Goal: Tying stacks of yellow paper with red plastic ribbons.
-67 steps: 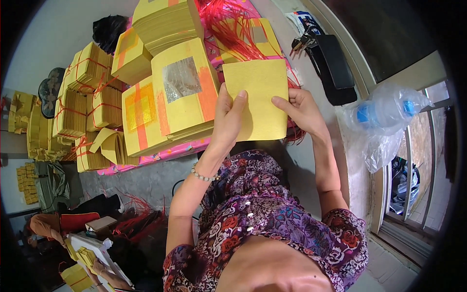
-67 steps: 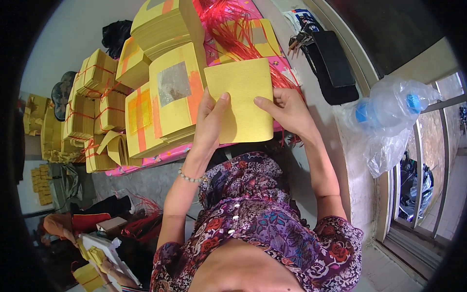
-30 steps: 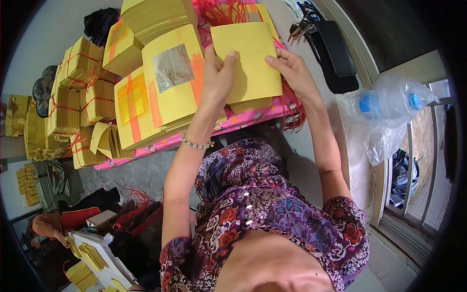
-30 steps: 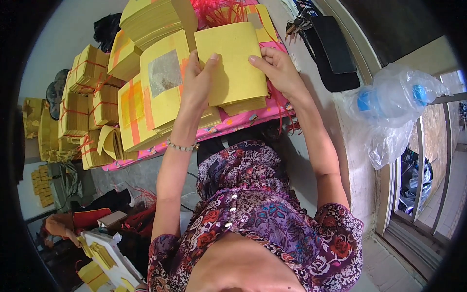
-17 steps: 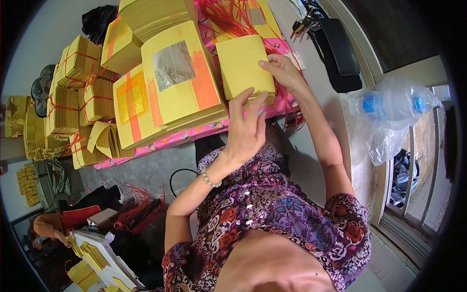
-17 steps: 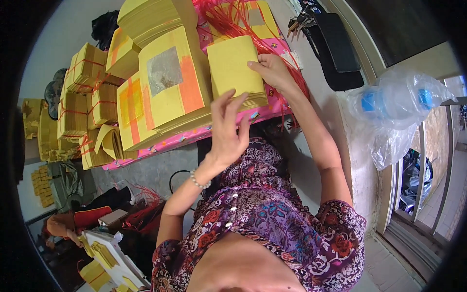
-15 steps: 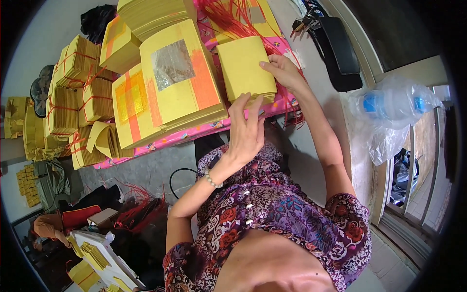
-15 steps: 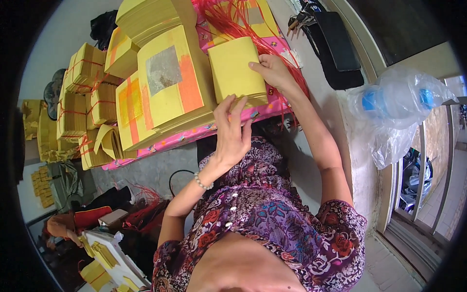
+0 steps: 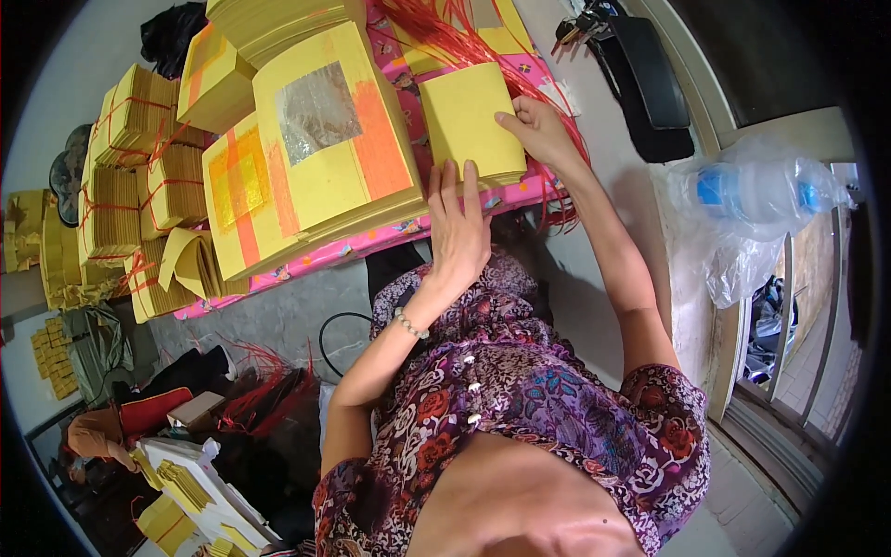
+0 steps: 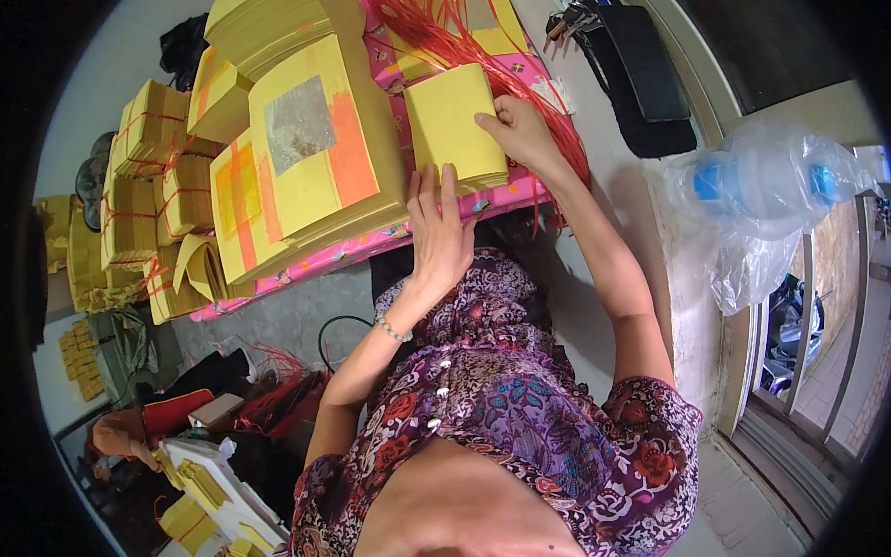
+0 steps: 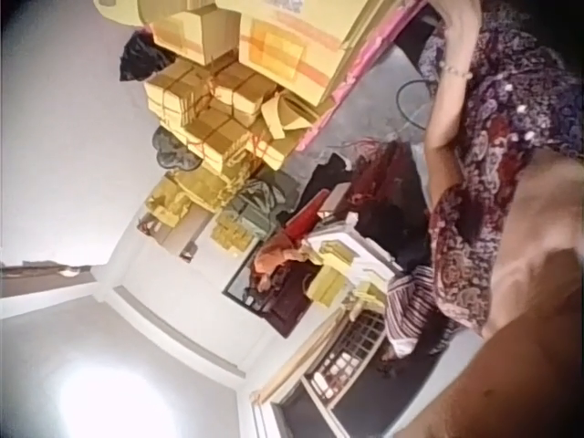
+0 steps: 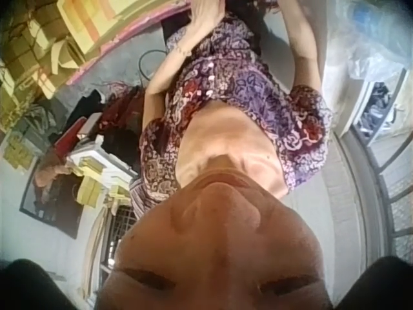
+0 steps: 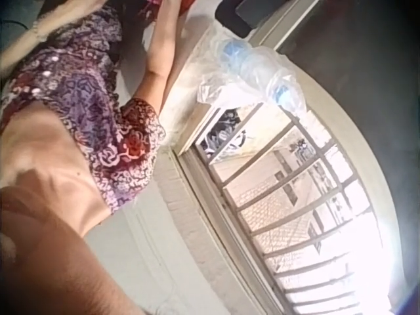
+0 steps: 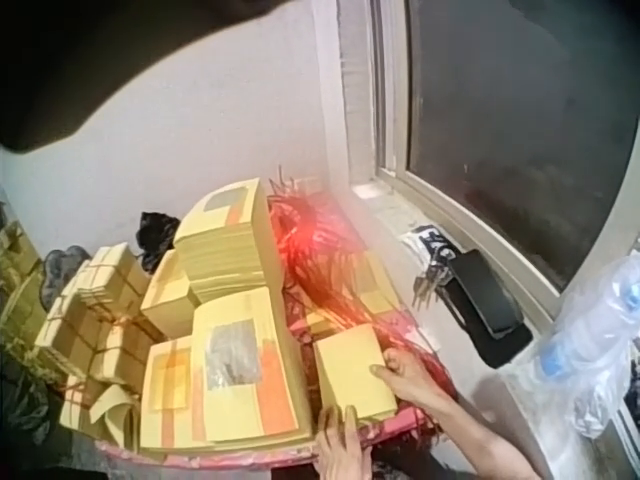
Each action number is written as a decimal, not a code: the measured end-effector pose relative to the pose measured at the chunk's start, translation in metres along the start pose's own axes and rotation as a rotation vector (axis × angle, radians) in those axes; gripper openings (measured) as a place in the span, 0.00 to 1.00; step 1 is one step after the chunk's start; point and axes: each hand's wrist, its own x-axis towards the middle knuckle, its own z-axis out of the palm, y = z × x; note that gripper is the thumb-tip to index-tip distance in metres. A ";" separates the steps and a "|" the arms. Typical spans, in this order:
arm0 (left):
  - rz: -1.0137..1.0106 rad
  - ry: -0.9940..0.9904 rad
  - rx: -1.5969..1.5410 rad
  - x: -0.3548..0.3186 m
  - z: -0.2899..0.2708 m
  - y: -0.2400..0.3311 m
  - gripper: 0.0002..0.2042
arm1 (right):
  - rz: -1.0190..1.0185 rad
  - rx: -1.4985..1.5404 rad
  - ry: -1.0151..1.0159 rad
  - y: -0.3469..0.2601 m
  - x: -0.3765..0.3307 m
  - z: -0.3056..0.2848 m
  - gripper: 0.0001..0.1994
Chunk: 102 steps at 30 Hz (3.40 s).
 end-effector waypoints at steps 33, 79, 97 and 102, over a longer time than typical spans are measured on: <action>0.127 -0.070 0.221 0.005 0.021 -0.018 0.41 | -0.410 -0.909 -0.035 0.020 0.021 0.002 0.32; -0.020 0.440 0.162 -0.006 -0.134 -0.056 0.13 | -0.812 -0.716 -0.375 -0.125 -0.028 0.066 0.23; 0.020 0.408 0.158 -0.009 -0.135 -0.059 0.17 | -0.818 -0.511 -0.190 -0.147 0.052 0.088 0.16; 0.013 0.400 0.130 -0.008 -0.136 -0.056 0.17 | -0.926 -0.741 -0.219 -0.144 0.133 0.122 0.17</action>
